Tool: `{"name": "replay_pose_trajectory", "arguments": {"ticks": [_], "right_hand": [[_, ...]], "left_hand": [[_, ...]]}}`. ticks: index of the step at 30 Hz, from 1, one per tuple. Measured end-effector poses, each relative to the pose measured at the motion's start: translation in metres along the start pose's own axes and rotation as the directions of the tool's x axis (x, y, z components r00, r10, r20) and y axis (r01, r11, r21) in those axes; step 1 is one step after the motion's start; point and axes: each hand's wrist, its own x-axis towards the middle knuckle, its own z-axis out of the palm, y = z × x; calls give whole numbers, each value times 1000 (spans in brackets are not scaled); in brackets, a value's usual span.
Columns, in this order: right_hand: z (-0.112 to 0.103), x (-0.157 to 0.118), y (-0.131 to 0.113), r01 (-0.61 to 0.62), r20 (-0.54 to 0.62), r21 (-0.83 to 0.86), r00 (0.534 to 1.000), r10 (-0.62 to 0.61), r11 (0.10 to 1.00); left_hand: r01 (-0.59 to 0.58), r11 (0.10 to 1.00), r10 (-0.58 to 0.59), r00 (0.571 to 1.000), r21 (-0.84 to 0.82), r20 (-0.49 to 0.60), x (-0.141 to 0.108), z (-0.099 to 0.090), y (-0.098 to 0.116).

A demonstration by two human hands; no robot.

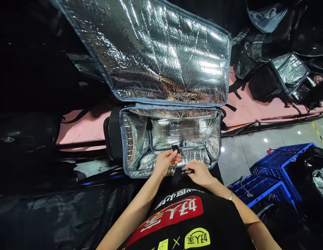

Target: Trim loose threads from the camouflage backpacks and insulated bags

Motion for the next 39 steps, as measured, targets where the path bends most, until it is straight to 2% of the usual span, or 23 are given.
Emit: {"name": "replay_pose_trajectory", "arguments": {"ticks": [4,6,8,13,21,31,36,39], "right_hand": [[-2,16,12,-191,-209,5,960,188,981],[-3,26,15,-221,-267,-35,942,204,975],[-1,35,16,-202,-290,-97,942,167,974],[7,54,16,-148,-283,-276,957,67,950],[12,63,21,-106,-266,-416,964,-10,903],[7,65,24,-143,-301,-325,953,41,935],[6,62,24,-63,-253,-348,967,-29,935],[9,63,26,-62,-260,-368,965,-39,928]], "left_hand": [[9,1000,-9,1000,-25,8,-3,-1,4],[7,999,-6,1000,-34,9,-5,0,4],[5,999,-4,1000,-40,9,-6,0,5],[6,999,-5,1000,-51,13,-6,-2,5],[1,999,1,1000,-45,27,-4,-2,2],[2,998,0,999,-55,39,-5,-2,2],[3,998,0,999,-68,36,-5,-3,2],[0,997,3,999,-74,40,-5,-3,1]]}}
